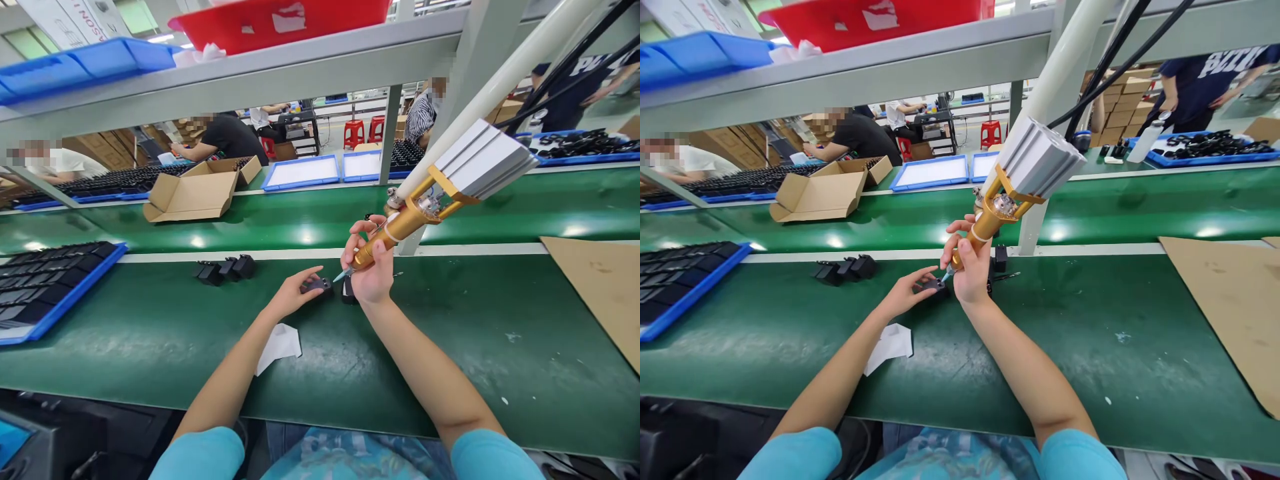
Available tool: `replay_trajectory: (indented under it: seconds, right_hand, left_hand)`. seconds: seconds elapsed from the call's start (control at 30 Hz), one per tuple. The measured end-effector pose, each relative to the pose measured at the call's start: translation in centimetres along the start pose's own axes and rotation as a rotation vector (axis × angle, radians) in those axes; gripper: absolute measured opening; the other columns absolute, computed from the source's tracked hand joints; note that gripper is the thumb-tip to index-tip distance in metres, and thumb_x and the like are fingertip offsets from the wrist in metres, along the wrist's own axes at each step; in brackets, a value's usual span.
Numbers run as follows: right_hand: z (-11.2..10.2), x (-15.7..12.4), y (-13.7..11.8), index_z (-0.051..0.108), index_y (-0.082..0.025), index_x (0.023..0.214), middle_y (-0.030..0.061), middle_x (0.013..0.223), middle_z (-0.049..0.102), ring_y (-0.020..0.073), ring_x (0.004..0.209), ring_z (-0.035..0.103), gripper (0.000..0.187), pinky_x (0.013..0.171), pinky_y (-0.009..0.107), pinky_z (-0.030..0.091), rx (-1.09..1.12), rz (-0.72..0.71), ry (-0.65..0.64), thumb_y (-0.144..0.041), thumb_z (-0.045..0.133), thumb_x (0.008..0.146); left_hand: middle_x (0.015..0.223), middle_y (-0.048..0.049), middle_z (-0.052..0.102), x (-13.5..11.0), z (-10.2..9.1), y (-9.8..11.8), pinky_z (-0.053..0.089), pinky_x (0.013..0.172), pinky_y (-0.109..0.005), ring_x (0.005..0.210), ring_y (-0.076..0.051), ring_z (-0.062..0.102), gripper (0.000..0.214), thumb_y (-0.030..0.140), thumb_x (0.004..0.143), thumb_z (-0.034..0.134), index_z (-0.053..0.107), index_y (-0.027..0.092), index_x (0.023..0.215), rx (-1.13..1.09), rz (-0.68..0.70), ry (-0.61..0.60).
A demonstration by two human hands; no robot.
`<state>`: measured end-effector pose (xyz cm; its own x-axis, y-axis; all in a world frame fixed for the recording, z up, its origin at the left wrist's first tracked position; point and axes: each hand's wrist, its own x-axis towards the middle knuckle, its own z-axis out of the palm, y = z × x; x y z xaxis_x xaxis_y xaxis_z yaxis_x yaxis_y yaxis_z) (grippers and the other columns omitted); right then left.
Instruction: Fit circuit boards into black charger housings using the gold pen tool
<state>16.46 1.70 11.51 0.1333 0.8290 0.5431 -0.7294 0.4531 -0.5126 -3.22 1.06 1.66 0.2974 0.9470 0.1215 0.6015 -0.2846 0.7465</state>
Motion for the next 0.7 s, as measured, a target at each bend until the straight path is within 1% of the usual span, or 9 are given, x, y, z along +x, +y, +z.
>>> replay_trajectory:
  seconds: [0.07,0.13,0.23,0.27,0.33,0.43,0.5,0.6,0.7]
  right_hand:
    - [-0.1,0.1,0.0,0.047,-0.027,0.108,-0.0021,0.093,0.052,0.0046,0.051,0.049,0.032,0.037,0.02,0.04,0.008,-0.002,0.002,-0.044,0.057,0.083]
    - [-0.2,0.1,0.0,0.047,-0.027,0.107,-0.0022,0.092,0.053,0.0047,0.05,0.049,0.031,0.037,0.02,0.039,0.0,-0.006,0.008,-0.044,0.058,0.083]
    - [-0.3,0.2,0.0,0.047,-0.027,0.106,-0.0021,0.092,0.053,0.005,0.05,0.048,0.032,0.037,0.02,0.039,-0.028,-0.015,0.022,-0.046,0.057,0.083]
    - [-0.3,0.3,0.0,0.047,-0.027,0.106,-0.0021,0.091,0.053,0.005,0.05,0.048,0.032,0.037,0.02,0.04,-0.041,-0.015,0.028,-0.046,0.057,0.083]
    - [-0.3,0.3,-0.1,0.046,-0.027,0.107,-0.0021,0.091,0.053,0.005,0.049,0.048,0.034,0.037,0.02,0.039,-0.065,-0.012,0.04,-0.047,0.057,0.082]
    - [-0.2,0.3,-0.1,0.046,-0.028,0.107,-0.0023,0.091,0.052,0.0047,0.048,0.047,0.034,0.036,0.02,0.039,-0.088,-0.011,0.043,-0.048,0.056,0.082]
    - [-0.1,0.3,-0.2,0.046,-0.028,0.106,-0.0023,0.091,0.052,0.0045,0.048,0.047,0.032,0.036,0.02,0.039,-0.087,-0.014,0.039,-0.047,0.056,0.082]
    - [0.1,0.1,-0.3,0.047,-0.027,0.106,-0.0024,0.091,0.052,0.0043,0.048,0.047,0.03,0.036,0.019,0.04,-0.075,-0.012,0.025,-0.045,0.057,0.083]
    - [0.3,-0.1,-0.3,0.046,-0.028,0.104,-0.0026,0.091,0.052,0.0043,0.048,0.048,0.03,0.035,0.019,0.041,-0.052,0.003,0.012,-0.045,0.058,0.083]
  left_hand:
    - [0.107,-0.0053,0.067,-0.1,0.0,-0.8,0.053,0.082,-0.031,0.097,-0.02,0.064,0.053,0.043,0.083,0.066,0.056,0.025,0.131,-0.124,-0.054,0.027]
    - [0.111,-0.0074,0.068,-0.1,0.3,-1.5,0.054,0.081,-0.032,0.093,-0.02,0.066,0.05,0.045,0.082,0.066,0.06,0.022,0.126,-0.214,-0.093,0.084]
    - [0.12,-0.0096,0.066,0.0,0.9,-1.9,0.055,0.082,-0.034,0.1,-0.022,0.066,0.038,0.048,0.088,0.057,0.068,0.019,0.111,-0.183,-0.075,0.19]
    - [0.124,-0.0089,0.065,-0.1,1.0,-1.9,0.055,0.084,-0.034,0.106,-0.023,0.064,0.038,0.048,0.089,0.055,0.069,0.02,0.11,-0.128,-0.046,0.185]
    - [0.13,-0.0064,0.062,-0.3,1.2,-1.7,0.054,0.089,-0.035,0.116,-0.025,0.06,0.043,0.048,0.085,0.06,0.064,0.024,0.121,0.015,0.022,0.114]
    - [0.132,-0.0053,0.061,-0.6,1.5,-1.5,0.048,0.1,-0.039,0.119,-0.026,0.059,0.06,0.045,0.078,0.07,0.055,0.026,0.132,0.191,0.054,0.04]
    - [0.125,-0.0052,0.065,-0.7,1.8,-1.1,0.048,0.098,-0.039,0.113,-0.025,0.063,0.054,0.044,0.079,0.069,0.056,0.024,0.128,0.241,0.013,0.057]
    - [0.102,-0.0032,0.072,-1.0,2.2,0.4,0.053,0.078,-0.033,0.086,-0.022,0.069,0.046,0.046,0.081,0.066,0.059,0.022,0.12,0.244,-0.06,0.081]
    - [0.09,-0.0018,0.071,-1.4,2.3,2.6,0.05,0.067,-0.028,0.072,-0.018,0.065,0.04,0.045,0.08,0.067,0.06,0.021,0.111,0.206,-0.019,0.176]
